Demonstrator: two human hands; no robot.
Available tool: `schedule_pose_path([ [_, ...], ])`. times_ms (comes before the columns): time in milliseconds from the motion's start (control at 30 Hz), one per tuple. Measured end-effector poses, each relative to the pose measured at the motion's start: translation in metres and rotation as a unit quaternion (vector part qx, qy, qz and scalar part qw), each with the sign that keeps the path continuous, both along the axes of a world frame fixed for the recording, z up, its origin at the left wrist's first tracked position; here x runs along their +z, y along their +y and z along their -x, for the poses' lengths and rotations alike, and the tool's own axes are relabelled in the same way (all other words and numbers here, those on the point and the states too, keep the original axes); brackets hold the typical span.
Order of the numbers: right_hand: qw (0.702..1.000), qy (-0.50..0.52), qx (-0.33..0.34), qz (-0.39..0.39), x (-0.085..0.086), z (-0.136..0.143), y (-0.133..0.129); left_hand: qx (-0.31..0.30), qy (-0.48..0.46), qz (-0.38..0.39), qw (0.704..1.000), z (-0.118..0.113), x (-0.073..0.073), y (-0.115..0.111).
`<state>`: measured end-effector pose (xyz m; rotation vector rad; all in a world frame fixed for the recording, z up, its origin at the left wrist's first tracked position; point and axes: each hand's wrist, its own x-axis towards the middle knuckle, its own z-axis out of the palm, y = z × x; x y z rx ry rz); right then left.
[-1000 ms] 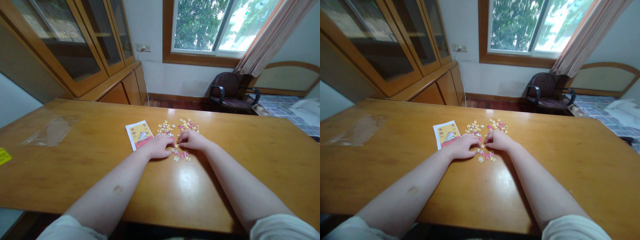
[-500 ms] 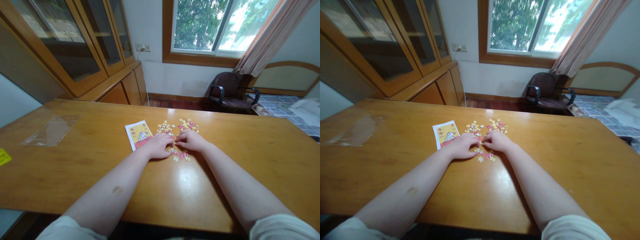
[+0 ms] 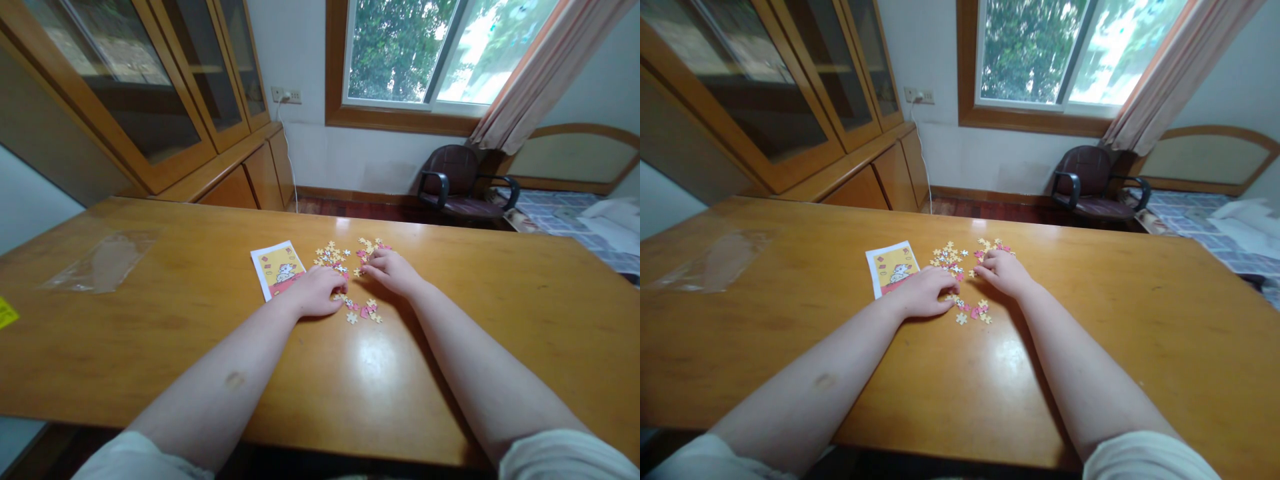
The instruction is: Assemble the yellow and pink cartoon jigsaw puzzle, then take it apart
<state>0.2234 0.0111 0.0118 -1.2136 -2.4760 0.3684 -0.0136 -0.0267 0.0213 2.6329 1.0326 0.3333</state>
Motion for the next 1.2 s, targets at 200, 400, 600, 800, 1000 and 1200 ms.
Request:
schedule_pose_path([
  [200, 0.998, 0.023, 0.046, -0.032, -0.005, 0.008, -0.002, 0.010, 0.018, 0.004, 1.000, 0.000, 0.005, -0.001],
  [400, 0.993, 0.074, -0.077, -0.049, -0.013, -0.005, 0.007, 0.071, 0.010, -0.047, 0.996, 0.003, -0.003, 0.001],
  [600, 1.000, 0.018, -0.003, -0.011, -0.012, 0.003, 0.003, 0.074, 0.039, -0.038, 0.996, 0.005, -0.011, 0.002],
  [800, 0.999, 0.010, -0.044, -0.011, -0.013, -0.001, 0.005, 0.105, 0.023, -0.061, 0.992, 0.004, -0.014, 0.006],
  [1000, 0.989, 0.016, -0.133, -0.056, -0.010, -0.004, 0.007, 0.152, -0.021, -0.084, 0.985, 0.003, -0.008, 0.009],
  [1200, 0.998, 0.043, 0.046, -0.009, -0.002, 0.014, -0.005, 0.056, 0.010, -0.062, 0.996, 0.003, 0.004, 0.001],
])
